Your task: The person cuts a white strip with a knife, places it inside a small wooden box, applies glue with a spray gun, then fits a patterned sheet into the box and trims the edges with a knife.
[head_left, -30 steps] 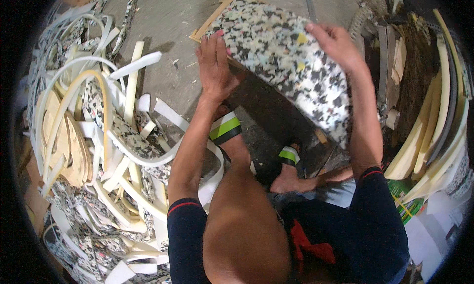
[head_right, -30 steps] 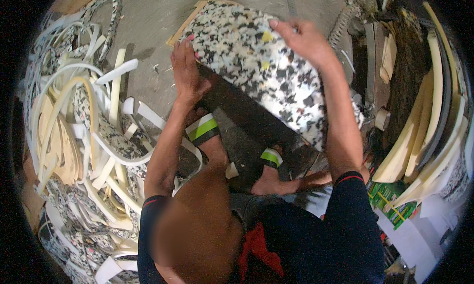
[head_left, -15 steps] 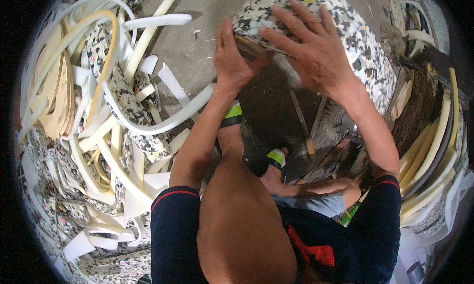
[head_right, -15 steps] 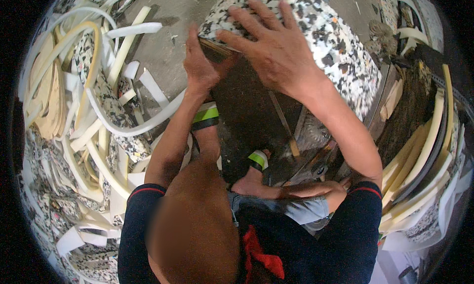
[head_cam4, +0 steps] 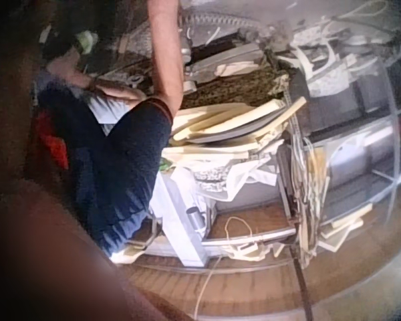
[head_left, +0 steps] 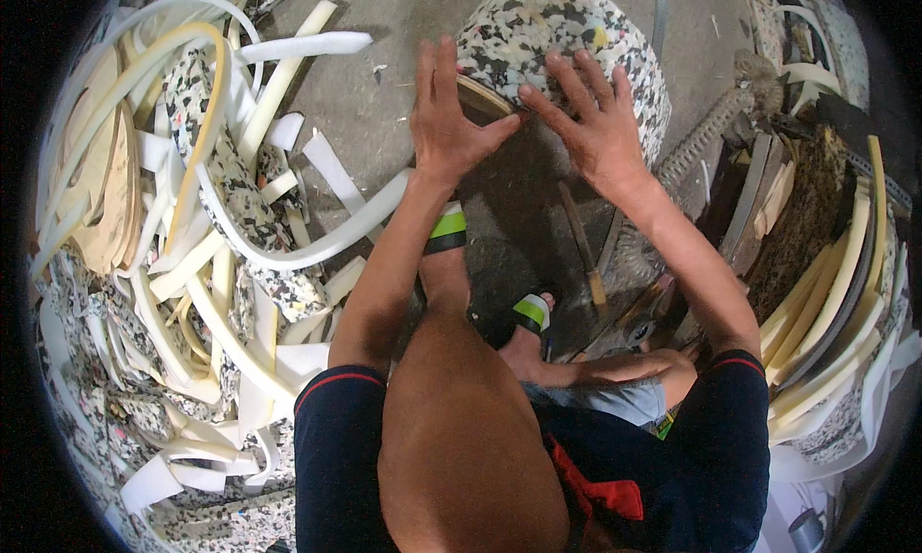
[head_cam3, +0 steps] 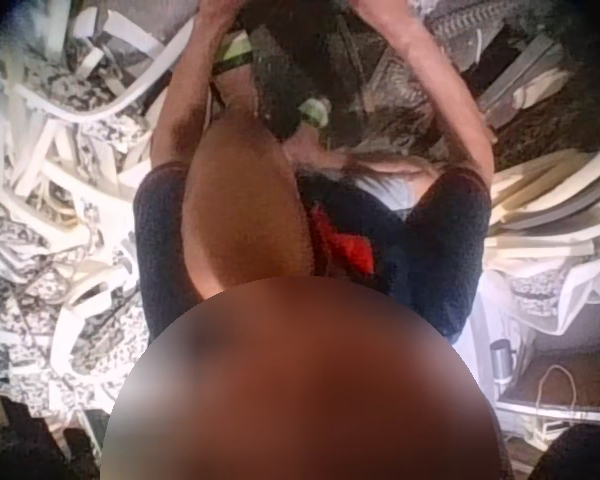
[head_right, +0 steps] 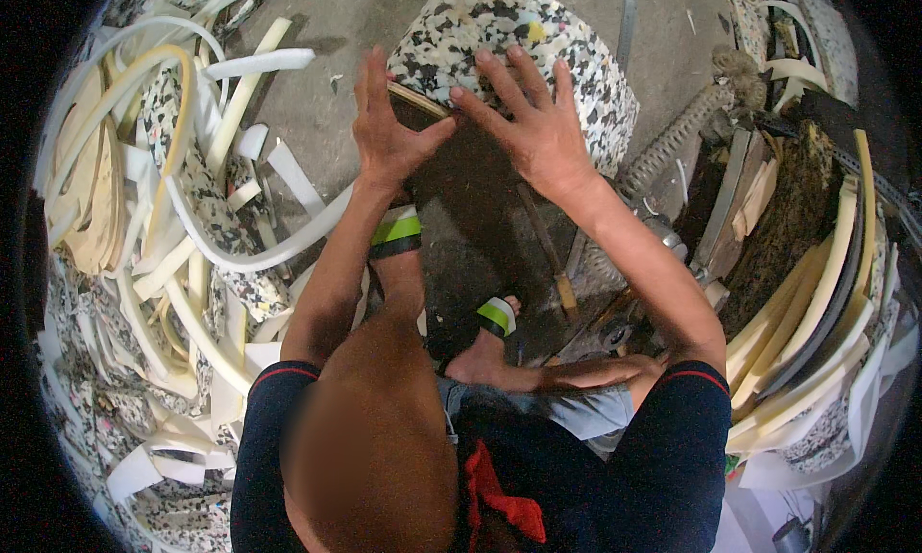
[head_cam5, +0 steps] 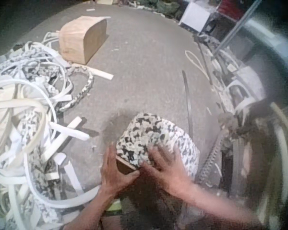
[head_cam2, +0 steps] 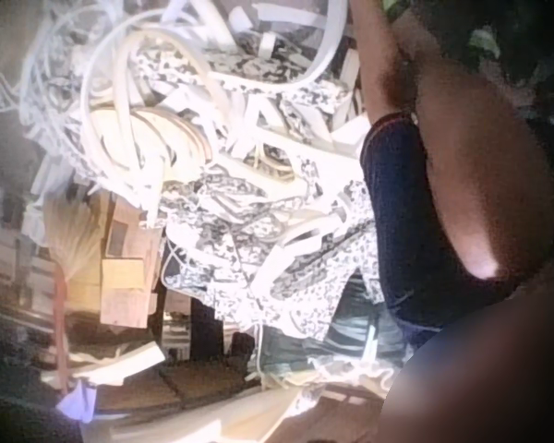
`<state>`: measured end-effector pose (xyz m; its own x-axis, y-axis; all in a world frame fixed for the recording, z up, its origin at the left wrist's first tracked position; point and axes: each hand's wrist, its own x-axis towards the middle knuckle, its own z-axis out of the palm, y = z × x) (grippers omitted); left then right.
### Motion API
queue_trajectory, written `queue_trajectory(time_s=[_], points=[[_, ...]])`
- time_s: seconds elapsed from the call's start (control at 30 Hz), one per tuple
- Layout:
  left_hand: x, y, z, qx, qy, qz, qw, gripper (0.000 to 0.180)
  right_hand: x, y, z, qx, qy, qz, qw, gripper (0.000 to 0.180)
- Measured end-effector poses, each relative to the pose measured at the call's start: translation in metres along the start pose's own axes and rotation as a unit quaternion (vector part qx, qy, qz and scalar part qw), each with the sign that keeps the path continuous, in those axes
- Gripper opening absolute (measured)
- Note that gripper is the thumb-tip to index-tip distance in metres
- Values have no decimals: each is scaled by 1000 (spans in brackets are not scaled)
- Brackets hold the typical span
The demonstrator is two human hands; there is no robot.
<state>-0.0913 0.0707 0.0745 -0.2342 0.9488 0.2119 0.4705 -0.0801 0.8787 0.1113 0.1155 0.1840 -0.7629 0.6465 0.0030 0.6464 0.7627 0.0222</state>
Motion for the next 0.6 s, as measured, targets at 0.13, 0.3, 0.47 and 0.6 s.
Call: queue_trajectory(time_s=[0.13,0.3,0.47,0.6], points=[[8,-4,-2,116,43,168,978,118,-2,-4,1,35,9,10,999,75],[18,-7,-7,80,-40,246,965,92,7,10,-24,116,35,-17,993,63],[17,-5,-7,80,-42,243,966,91,47,56,-28,91,191,60,976,47],[18,-4,-7,80,-42,244,965,92,60,66,-11,177,187,130,958,36]])
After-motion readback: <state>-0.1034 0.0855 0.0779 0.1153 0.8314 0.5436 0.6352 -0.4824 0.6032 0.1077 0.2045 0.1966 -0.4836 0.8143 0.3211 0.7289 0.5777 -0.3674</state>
